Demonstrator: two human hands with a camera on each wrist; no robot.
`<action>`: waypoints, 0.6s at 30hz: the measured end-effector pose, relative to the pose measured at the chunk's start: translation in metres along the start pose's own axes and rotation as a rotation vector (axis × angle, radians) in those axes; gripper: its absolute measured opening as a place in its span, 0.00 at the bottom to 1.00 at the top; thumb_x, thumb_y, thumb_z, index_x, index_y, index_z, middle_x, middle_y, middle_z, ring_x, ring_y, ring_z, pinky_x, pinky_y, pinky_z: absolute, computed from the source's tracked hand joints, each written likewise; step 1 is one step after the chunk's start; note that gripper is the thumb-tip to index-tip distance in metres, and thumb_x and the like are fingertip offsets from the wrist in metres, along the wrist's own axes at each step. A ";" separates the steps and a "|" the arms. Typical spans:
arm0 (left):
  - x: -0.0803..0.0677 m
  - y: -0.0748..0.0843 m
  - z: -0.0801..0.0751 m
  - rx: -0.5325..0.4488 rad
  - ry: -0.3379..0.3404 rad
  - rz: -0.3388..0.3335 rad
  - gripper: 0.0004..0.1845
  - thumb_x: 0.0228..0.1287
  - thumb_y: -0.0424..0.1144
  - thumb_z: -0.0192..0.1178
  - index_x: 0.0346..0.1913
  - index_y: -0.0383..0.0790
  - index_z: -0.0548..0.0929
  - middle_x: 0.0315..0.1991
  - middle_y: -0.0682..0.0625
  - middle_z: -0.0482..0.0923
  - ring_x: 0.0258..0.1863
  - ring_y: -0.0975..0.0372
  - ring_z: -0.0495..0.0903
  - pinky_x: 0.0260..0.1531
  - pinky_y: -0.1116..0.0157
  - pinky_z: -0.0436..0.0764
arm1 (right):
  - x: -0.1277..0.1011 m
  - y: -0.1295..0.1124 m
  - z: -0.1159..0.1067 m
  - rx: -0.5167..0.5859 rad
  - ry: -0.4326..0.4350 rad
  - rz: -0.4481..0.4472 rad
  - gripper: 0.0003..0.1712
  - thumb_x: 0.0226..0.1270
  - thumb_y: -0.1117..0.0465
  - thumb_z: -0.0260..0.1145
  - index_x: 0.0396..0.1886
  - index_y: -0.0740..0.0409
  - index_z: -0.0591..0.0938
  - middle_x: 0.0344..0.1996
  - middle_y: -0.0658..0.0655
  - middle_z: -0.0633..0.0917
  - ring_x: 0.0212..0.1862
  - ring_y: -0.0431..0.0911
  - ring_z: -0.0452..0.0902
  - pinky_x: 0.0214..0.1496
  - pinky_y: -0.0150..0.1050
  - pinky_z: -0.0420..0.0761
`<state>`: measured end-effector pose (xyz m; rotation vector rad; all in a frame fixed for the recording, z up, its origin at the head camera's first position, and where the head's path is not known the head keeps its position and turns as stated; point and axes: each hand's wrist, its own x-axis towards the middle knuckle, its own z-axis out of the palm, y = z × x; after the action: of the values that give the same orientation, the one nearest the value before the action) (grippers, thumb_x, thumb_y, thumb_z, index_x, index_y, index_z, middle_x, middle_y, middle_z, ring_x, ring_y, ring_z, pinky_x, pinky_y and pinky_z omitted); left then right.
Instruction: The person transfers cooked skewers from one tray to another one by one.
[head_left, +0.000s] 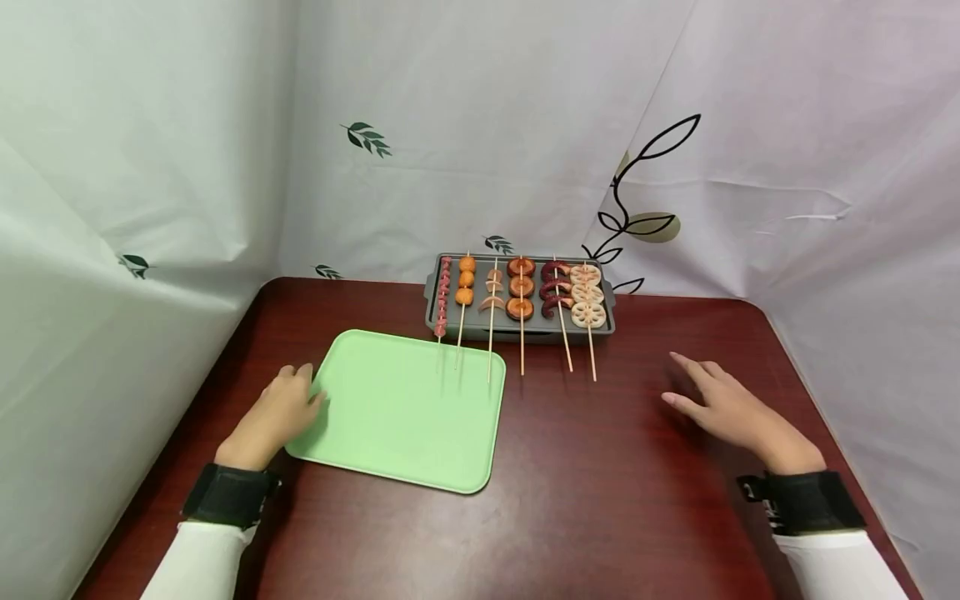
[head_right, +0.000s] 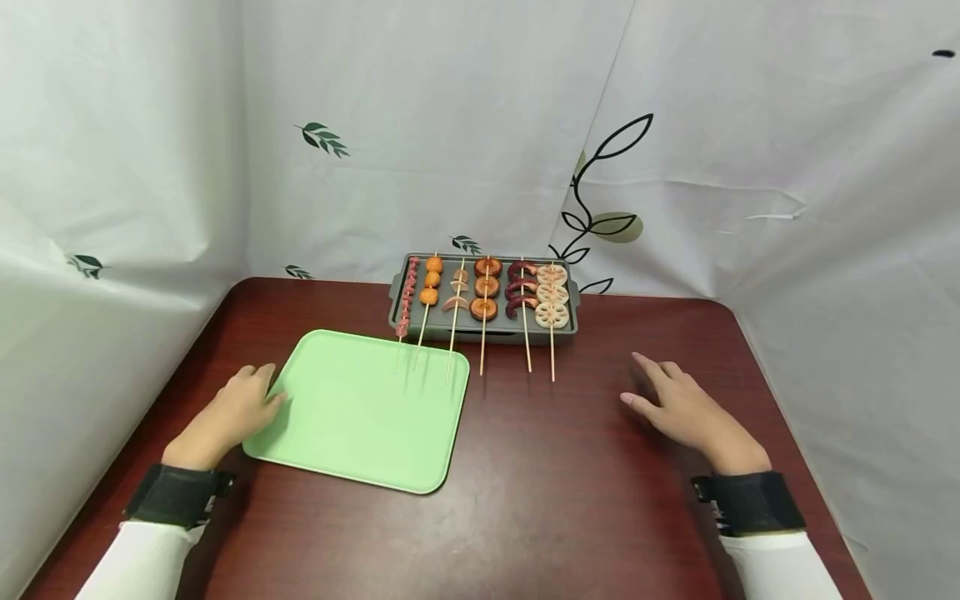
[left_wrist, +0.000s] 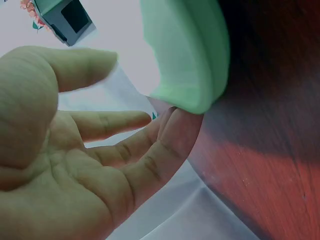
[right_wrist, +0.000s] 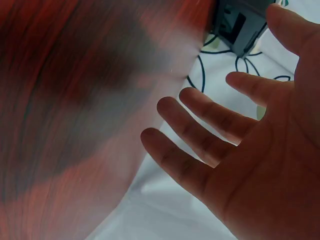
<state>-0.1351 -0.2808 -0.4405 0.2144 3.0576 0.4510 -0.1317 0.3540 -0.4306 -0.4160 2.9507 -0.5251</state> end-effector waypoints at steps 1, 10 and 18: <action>0.001 0.000 0.000 0.000 0.004 0.001 0.23 0.69 0.31 0.61 0.57 0.13 0.72 0.45 0.20 0.73 0.41 0.30 0.80 0.40 0.36 0.82 | 0.001 -0.001 0.001 0.010 -0.002 -0.002 0.44 0.76 0.44 0.65 0.79 0.66 0.61 0.62 0.77 0.72 0.61 0.68 0.73 0.58 0.68 0.77; 0.006 -0.004 0.001 0.020 -0.009 0.009 0.16 0.55 0.17 0.53 0.49 0.18 0.78 0.34 0.30 0.73 0.32 0.39 0.79 0.28 0.45 0.81 | 0.005 -0.015 0.010 0.121 -0.011 -0.071 0.37 0.76 0.51 0.66 0.75 0.67 0.67 0.50 0.63 0.82 0.45 0.48 0.81 0.41 0.42 0.82; 0.008 -0.002 0.003 -0.029 -0.048 0.021 0.21 0.55 0.16 0.53 0.54 0.16 0.77 0.38 0.29 0.75 0.36 0.42 0.79 0.29 0.51 0.81 | 0.005 -0.021 0.017 0.144 -0.033 -0.095 0.34 0.77 0.53 0.65 0.74 0.65 0.70 0.55 0.62 0.83 0.50 0.51 0.82 0.45 0.45 0.83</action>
<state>-0.1425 -0.2804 -0.4442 0.2527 3.0027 0.4840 -0.1286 0.3281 -0.4398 -0.5455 2.8489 -0.7285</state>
